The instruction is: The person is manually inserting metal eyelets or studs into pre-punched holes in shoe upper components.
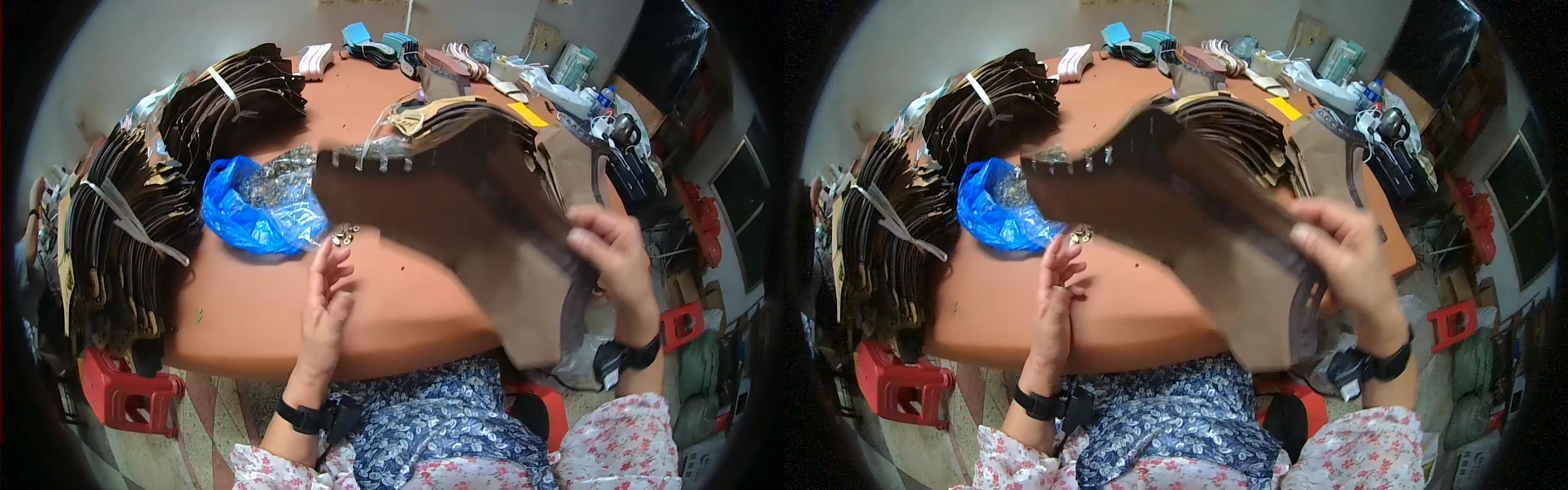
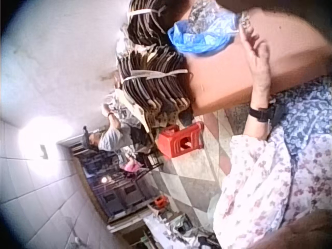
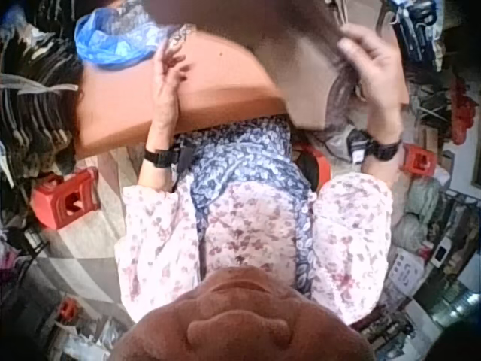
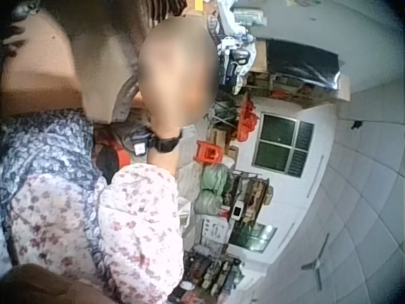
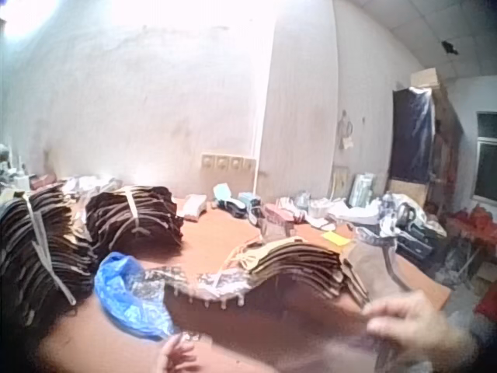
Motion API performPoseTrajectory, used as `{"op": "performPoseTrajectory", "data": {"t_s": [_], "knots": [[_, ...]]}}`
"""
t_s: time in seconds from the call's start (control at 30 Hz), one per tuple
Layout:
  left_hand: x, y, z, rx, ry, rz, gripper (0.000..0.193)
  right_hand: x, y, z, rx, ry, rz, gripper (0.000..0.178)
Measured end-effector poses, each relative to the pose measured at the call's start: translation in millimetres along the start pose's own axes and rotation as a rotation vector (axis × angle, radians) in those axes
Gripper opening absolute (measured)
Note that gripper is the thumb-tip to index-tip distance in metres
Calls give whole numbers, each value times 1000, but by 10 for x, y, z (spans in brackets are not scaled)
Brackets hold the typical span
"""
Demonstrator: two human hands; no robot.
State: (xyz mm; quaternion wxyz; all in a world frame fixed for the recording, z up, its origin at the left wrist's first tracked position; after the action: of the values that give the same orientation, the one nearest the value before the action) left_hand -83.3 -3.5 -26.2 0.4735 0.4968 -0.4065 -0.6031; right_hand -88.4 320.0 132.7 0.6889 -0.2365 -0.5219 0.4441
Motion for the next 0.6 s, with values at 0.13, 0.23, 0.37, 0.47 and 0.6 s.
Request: {"op": "performPoseTrajectory", "data": {"t_s": [0.13, 0.23, 0.37, 0.47, 0.6], "knots": [[-1, 190, -89, 18, -19, -268, 68, -473, 644, -664, -369, -220, 366, 25], [-21, 260, -143, 223, 46, -40, 37, -707, 795, -920, -467, -273, 484, 24], [-8, 229, -173, 241, 61, 109, 18, -884, 1032, -1159, -506, -340, 452, 22], [-95, 194, -162, 282, 18, 85, 14, -929, 1202, -1265, -412, -360, 306, 22], [-54, 118, -160, 303, 10, 97, 15, -919, 1091, -1216, -285, -394, 86, 22]]}}
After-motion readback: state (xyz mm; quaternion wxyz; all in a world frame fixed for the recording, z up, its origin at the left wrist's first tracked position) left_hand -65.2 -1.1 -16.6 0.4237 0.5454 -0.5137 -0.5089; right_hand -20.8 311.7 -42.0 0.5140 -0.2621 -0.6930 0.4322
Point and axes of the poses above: each hand's wrist, its own z-axis towards the middle knuckle, its own x-axis out of the back of the hand, y = z × x, the point moved 4 cm from there along z, towards the middle knuckle, and after that the axes turned 5 degrees about x, right-handed, at the moved point
